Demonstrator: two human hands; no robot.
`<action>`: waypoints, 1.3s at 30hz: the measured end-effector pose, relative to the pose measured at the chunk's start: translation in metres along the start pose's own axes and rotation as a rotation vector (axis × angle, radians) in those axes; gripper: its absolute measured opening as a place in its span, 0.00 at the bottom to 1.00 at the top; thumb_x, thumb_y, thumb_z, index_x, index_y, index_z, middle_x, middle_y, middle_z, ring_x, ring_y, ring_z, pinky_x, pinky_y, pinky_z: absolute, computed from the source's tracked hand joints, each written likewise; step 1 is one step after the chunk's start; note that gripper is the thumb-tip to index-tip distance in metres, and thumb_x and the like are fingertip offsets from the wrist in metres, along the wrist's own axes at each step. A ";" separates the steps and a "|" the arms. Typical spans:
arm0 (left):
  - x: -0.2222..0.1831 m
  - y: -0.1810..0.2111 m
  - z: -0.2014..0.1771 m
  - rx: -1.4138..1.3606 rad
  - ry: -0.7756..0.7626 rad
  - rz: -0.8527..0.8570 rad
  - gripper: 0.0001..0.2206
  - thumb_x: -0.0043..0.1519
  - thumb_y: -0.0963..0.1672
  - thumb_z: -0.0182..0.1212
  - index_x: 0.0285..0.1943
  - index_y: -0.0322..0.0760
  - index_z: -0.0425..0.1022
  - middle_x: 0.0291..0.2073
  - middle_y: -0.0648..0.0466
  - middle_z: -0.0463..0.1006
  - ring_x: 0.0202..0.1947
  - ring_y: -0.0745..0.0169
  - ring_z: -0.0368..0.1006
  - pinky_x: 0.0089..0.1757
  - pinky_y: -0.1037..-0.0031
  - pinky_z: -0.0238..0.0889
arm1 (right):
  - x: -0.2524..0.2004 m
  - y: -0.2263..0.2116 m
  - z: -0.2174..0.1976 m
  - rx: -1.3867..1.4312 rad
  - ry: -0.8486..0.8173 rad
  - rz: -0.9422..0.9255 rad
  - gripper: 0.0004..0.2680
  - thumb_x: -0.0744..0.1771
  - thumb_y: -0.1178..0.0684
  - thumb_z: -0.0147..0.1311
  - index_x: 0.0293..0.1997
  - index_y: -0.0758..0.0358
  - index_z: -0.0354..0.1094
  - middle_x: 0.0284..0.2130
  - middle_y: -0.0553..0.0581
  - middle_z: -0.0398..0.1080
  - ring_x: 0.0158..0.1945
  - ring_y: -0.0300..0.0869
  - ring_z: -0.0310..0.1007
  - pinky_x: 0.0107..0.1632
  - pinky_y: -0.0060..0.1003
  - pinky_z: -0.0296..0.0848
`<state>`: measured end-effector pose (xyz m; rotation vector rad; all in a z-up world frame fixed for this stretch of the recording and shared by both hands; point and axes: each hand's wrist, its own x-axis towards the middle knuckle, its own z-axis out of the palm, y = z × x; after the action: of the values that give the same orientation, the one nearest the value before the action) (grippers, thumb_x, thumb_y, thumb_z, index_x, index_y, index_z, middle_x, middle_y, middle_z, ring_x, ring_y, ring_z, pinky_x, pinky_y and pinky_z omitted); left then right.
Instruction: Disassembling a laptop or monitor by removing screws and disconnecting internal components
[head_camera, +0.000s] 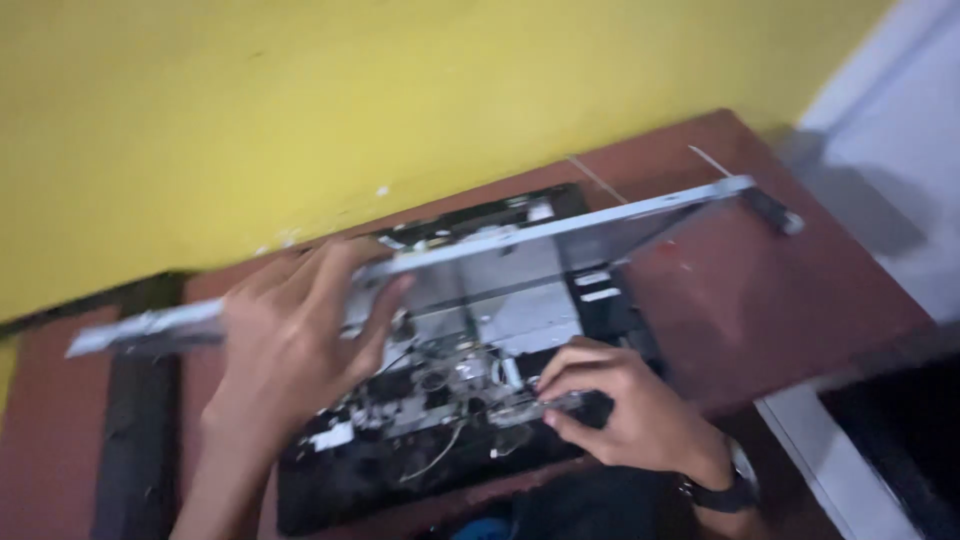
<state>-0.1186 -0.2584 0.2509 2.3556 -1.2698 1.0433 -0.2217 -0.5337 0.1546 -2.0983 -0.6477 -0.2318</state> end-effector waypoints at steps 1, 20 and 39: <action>0.001 -0.006 0.000 0.022 -0.001 -0.028 0.09 0.68 0.46 0.65 0.49 0.38 0.74 0.37 0.55 0.82 0.28 0.58 0.75 0.30 0.68 0.62 | 0.010 -0.006 0.004 0.011 -0.029 -0.019 0.03 0.65 0.56 0.62 0.34 0.63 0.77 0.36 0.53 0.76 0.41 0.43 0.78 0.46 0.35 0.73; 0.021 -0.049 0.037 -0.063 0.013 -0.034 0.09 0.68 0.45 0.57 0.38 0.36 0.65 0.25 0.51 0.74 0.19 0.47 0.71 0.20 0.60 0.60 | 0.140 0.046 0.148 0.946 -0.007 0.843 0.16 0.69 0.49 0.50 0.44 0.80 0.75 0.30 0.71 0.78 0.31 0.51 0.79 0.35 0.38 0.77; 0.023 -0.052 0.042 -0.053 0.002 -0.022 0.09 0.69 0.44 0.57 0.38 0.36 0.66 0.24 0.53 0.73 0.19 0.53 0.72 0.20 0.62 0.64 | 0.120 -0.002 0.131 0.432 -0.123 0.332 0.13 0.68 0.55 0.53 0.21 0.62 0.77 0.25 0.56 0.81 0.35 0.41 0.84 0.56 0.42 0.76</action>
<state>-0.0483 -0.2646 0.2422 2.3236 -1.2526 0.9932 -0.1312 -0.3828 0.1277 -1.7721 -0.3690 0.2092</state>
